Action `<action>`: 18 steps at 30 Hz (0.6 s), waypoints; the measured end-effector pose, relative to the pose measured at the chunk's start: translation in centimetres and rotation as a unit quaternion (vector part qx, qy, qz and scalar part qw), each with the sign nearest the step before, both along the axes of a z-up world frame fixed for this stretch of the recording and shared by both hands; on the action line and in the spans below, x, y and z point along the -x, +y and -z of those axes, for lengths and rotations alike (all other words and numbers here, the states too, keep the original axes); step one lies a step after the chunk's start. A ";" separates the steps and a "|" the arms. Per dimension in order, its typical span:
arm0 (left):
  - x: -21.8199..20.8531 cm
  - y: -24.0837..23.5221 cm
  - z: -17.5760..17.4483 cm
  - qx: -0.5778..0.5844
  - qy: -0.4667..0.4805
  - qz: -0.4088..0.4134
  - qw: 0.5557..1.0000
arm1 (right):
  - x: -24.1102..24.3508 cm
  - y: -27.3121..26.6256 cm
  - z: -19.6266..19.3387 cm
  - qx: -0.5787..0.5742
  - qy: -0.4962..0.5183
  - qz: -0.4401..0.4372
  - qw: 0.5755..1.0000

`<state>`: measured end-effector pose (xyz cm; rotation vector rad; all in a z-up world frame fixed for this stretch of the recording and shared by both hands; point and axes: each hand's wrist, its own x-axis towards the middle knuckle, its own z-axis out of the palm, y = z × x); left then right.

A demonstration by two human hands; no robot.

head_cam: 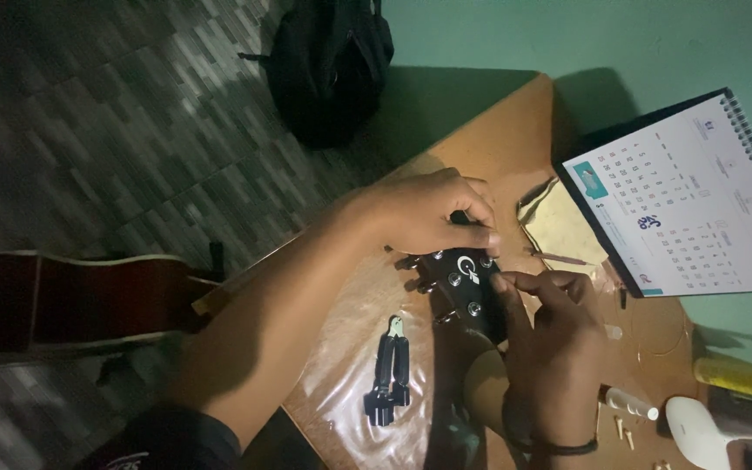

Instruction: The person replaces the strings on an acoustic guitar. They thread new strings through the tuning pegs on the headstock, wind them around the posts, and then secure the other ends at the bridge on the guitar body.

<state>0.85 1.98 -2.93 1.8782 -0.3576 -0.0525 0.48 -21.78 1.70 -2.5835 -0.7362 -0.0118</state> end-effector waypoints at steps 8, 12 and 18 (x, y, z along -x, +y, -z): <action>0.2 -0.1 -0.8 -0.039 0.039 -0.009 0.998 | 0.1 1.0 0.0 0.007 -0.078 -0.013 0.997; 0.4 -0.1 -1.5 -0.040 0.032 0.003 0.999 | 0.1 1.8 -0.4 0.020 -0.070 -0.015 0.997; -0.2 -0.5 -0.6 -0.039 0.038 -0.005 0.999 | 0.2 2.2 -0.6 0.056 -0.109 -0.018 0.992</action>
